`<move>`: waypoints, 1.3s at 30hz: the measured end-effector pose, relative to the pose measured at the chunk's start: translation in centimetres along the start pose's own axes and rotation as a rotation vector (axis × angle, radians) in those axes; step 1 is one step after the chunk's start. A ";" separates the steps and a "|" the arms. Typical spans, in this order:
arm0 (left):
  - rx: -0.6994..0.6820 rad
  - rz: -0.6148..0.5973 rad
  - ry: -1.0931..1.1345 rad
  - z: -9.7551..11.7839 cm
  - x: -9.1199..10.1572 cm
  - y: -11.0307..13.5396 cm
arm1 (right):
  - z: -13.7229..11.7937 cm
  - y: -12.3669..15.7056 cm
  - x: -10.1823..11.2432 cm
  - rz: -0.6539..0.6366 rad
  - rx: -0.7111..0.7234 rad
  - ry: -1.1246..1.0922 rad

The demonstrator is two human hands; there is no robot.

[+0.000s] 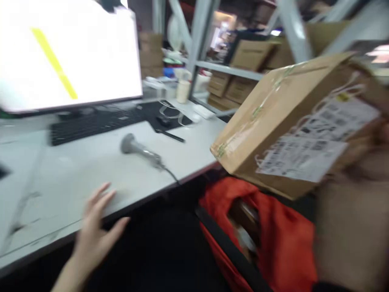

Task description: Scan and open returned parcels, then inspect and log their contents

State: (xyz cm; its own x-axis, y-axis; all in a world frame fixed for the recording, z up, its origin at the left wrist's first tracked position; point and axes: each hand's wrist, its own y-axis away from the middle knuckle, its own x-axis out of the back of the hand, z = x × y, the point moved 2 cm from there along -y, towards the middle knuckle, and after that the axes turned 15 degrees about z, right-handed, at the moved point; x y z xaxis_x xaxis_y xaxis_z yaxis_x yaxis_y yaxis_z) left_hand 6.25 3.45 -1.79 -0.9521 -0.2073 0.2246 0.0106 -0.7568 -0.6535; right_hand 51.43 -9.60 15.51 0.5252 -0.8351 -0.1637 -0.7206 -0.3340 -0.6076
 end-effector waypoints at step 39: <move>0.121 0.757 0.174 -5.7 12.7 -5.5 | -4.5 20.0 -27.2 -1.234 -0.142 -0.079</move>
State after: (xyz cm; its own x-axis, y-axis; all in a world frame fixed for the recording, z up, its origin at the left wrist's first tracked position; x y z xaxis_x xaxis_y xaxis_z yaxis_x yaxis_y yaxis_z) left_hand -7.60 8.55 0.54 -0.7067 -0.6011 -0.3732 0.6992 -0.5126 -0.4984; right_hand 20.68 4.46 11.34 0.9080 0.0972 0.4075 0.2335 -0.9251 -0.2996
